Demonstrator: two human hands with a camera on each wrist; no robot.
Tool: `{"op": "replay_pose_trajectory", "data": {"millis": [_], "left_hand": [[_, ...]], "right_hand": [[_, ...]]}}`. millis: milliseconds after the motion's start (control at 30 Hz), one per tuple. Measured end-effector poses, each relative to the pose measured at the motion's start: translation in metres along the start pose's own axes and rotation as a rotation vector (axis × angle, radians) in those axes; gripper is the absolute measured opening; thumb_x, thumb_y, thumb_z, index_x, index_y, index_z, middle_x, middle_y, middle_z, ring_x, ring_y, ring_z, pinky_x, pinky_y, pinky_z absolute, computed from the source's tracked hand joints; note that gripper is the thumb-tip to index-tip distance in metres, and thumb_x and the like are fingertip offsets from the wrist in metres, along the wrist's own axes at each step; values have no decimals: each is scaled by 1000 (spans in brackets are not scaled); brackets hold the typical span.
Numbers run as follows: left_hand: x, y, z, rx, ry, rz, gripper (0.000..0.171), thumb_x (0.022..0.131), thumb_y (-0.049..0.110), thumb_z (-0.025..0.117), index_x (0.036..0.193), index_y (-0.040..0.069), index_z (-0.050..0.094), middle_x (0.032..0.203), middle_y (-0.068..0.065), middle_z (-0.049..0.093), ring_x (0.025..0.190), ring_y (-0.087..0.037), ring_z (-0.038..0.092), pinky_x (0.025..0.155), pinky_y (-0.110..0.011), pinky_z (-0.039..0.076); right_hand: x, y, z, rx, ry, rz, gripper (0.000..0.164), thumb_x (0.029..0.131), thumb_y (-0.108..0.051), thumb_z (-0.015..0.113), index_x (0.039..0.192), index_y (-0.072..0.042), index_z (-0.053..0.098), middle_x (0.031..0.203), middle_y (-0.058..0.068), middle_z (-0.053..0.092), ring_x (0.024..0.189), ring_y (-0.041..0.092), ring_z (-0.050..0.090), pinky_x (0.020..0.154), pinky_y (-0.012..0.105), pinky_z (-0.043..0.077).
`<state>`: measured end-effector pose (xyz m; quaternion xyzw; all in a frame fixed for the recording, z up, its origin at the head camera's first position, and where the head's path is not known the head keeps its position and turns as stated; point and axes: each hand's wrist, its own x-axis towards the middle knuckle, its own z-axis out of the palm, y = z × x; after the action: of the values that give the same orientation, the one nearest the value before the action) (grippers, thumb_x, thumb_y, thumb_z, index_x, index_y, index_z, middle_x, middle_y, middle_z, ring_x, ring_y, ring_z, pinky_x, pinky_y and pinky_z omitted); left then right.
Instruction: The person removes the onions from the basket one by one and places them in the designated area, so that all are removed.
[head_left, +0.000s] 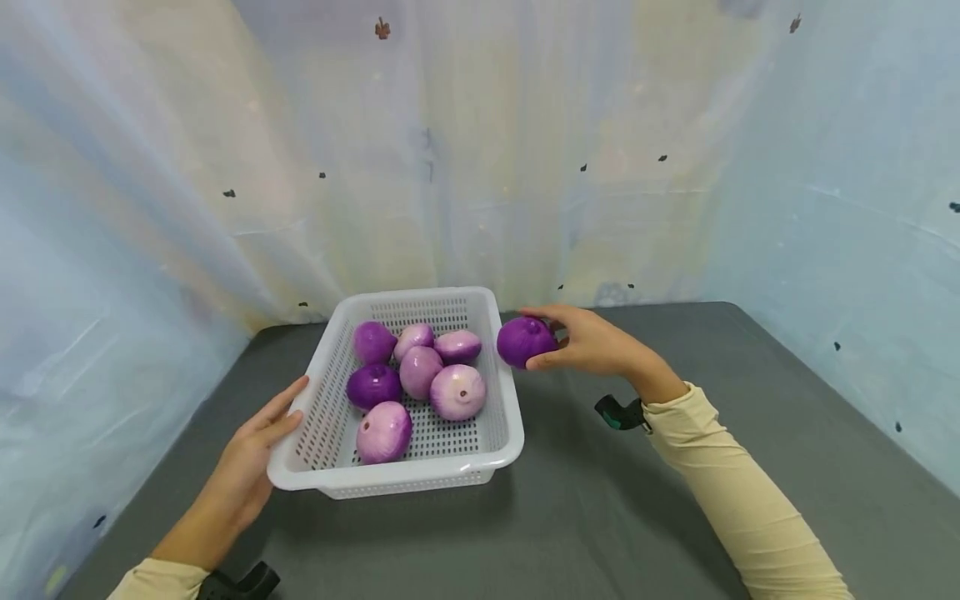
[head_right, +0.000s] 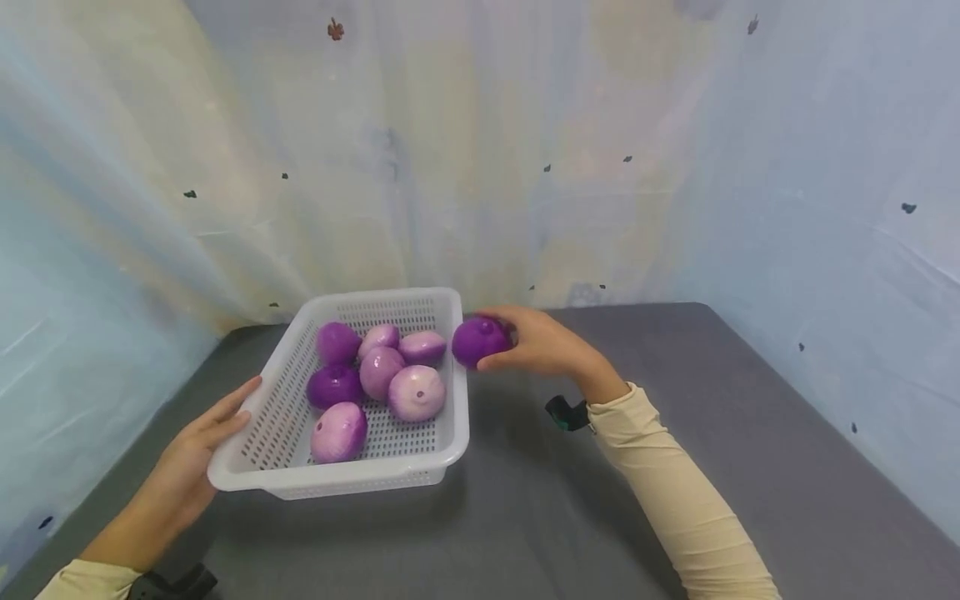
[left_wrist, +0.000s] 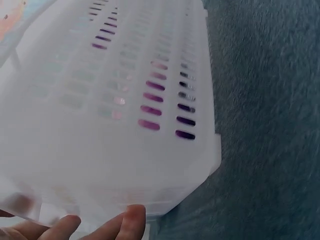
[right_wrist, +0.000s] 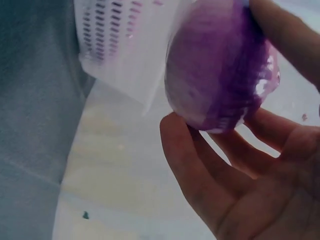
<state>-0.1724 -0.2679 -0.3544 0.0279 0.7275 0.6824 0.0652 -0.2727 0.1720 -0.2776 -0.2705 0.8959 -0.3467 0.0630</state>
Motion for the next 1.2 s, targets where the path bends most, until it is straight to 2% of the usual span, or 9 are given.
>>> {"op": "replay_pose_trajectory", "data": {"millis": [267,400,533,733,933,1200], "left_hand": [[2,3,-2,-15,25,-23,61,106,38,45,159,32,17,168,-6,10,112,14,52,86,-19,49],[2,3,-3,-43,32,-16,60,105,38,45,159,33,18,164,0,19,111,12,55,84,-22,52],[1,0,-3,-95,25,11,60,106,34,45,159,30,18,153,9,33,111,7,59,83,-26,54],[0,-3,-2,-127,40,21,59,106,33,46,159,29,20,142,17,43,109,5,61,81,-29,56],[1,-3,-2,-118,47,13,59,106,33,45,160,28,20,135,21,46,108,4,62,81,-29,56],[0,-2,-2,-147,37,36,60,106,31,47,160,25,21,136,20,47,110,3,62,82,-27,56]], "right_hand": [[14,23,-4,-42,34,61,80,85,-36,79,152,-20,40,135,12,57,118,28,59,92,43,53],[20,34,-4,-78,31,59,80,85,-35,79,153,-17,40,140,14,54,121,31,57,94,46,52],[26,48,-1,-101,16,68,82,85,-34,79,153,-13,38,144,17,51,123,33,57,97,49,50],[37,68,11,-127,-32,67,82,86,-34,78,152,-8,38,145,20,51,124,34,58,99,48,49],[41,74,22,-179,-41,90,82,86,-36,78,152,-6,39,145,22,50,125,35,56,101,49,48],[40,76,25,-149,-55,124,80,86,-32,77,151,-7,39,147,22,48,129,38,52,104,52,44]]}}
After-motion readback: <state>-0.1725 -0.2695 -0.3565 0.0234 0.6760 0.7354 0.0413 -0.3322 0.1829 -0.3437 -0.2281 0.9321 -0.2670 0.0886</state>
